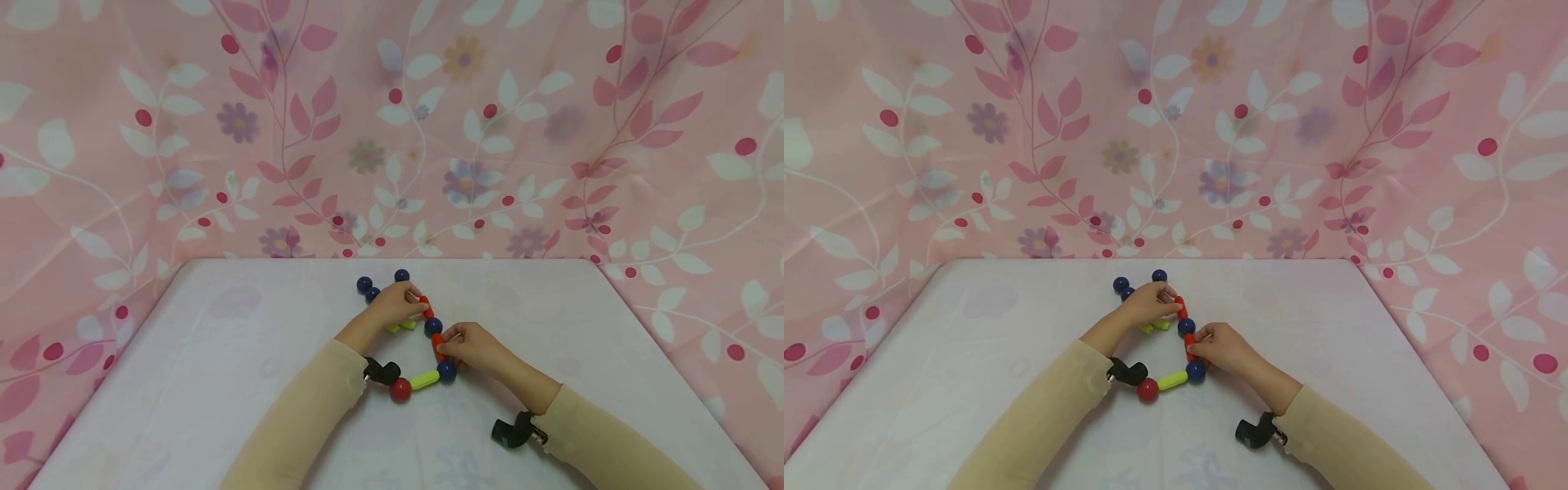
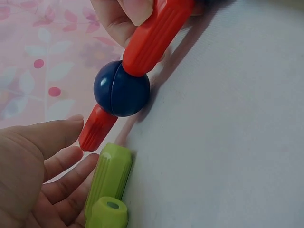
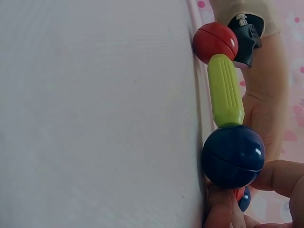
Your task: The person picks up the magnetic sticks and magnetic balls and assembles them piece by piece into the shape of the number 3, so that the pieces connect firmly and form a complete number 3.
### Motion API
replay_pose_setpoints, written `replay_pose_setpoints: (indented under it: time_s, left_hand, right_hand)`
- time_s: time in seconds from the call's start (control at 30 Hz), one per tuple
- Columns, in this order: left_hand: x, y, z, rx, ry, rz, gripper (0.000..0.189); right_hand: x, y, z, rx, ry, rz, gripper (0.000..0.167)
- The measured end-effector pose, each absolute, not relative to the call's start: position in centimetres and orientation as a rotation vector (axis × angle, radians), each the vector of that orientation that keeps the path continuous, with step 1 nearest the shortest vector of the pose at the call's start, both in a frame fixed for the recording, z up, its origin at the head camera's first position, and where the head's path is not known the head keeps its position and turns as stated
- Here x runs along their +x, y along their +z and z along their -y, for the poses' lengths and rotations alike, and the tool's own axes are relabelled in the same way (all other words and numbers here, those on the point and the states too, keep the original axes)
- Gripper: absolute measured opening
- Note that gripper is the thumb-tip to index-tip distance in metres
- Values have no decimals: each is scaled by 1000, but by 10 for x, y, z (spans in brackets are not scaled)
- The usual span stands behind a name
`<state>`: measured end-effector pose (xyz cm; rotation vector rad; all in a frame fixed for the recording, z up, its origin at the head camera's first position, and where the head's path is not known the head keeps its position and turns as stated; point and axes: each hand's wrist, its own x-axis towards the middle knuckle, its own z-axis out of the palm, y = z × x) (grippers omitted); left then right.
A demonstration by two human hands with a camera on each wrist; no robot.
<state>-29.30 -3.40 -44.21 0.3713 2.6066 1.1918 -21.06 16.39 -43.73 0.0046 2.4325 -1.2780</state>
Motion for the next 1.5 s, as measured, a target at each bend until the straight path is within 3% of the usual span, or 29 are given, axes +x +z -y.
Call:
replay_pose_setpoints:
  time_s: [0.43, 0.97, 1.3, 1.5]
  left_hand:
    - [-284, -434, 61, 423, 1363, -2640, 35]
    - [-292, -438, 112, 246, 1568, -2800, 30]
    - [-308, -454, 127, 26, 1691, -2702, 42]
    - [-317, -461, 132, 135, 1580, -2687, 46]
  right_hand:
    - [-211, -439, -166, -8, -1286, -2427, 23]
    - [-208, -436, -165, 23, -1301, -2427, 22]
    - [-208, -437, -164, 50, -1300, -2434, 22]
    - [-208, -436, -164, 44, -1306, -2429, 22]
